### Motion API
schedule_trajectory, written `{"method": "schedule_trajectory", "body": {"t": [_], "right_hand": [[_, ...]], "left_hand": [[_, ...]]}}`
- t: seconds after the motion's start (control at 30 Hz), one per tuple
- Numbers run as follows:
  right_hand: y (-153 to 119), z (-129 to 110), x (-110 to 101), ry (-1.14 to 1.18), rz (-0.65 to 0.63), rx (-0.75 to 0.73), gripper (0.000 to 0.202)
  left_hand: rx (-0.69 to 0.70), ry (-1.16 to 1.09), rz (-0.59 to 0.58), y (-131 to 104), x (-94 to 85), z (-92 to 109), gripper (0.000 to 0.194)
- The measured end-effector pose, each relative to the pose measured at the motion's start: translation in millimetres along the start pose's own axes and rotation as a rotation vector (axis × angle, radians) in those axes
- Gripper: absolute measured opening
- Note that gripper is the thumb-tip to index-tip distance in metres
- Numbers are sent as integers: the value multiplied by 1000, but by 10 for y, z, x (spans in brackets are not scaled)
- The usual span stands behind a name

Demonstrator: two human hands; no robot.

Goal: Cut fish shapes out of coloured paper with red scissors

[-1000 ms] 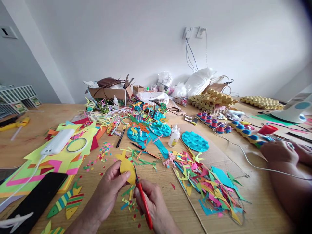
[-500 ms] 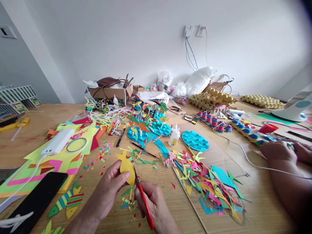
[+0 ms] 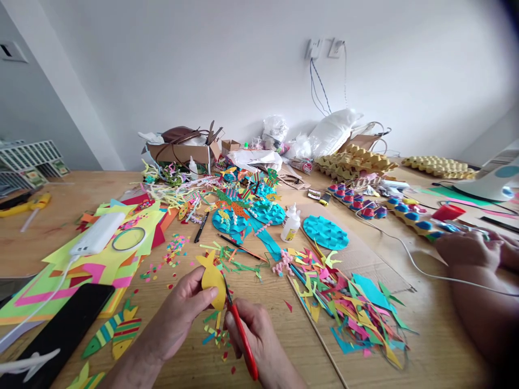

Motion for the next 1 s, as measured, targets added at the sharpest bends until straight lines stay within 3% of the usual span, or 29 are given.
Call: {"method": "schedule_trajectory", "body": {"t": [0.47,0.83,1.0], "right_hand": [[3,35,10,72,-12,29,50],[-8,-14,-29,-99,16,-72,41],[1,-3,-34,-109,21,-72,38]], "left_hand": [[-3,20,-27,9,-11,-25,6],[-13,-2,-107,14,-48,-21,4],[-16,2,-126,-16,-44,-23,12]]}}
Point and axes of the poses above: each hand's wrist, its own y-axis towards the middle knuckle, its own x-axis out of the palm, z = x × y, the point moved 7 cm from there along y, towards the middle knuckle, and after that the axes turned 11 degrees about x, right-handed, at the moved point
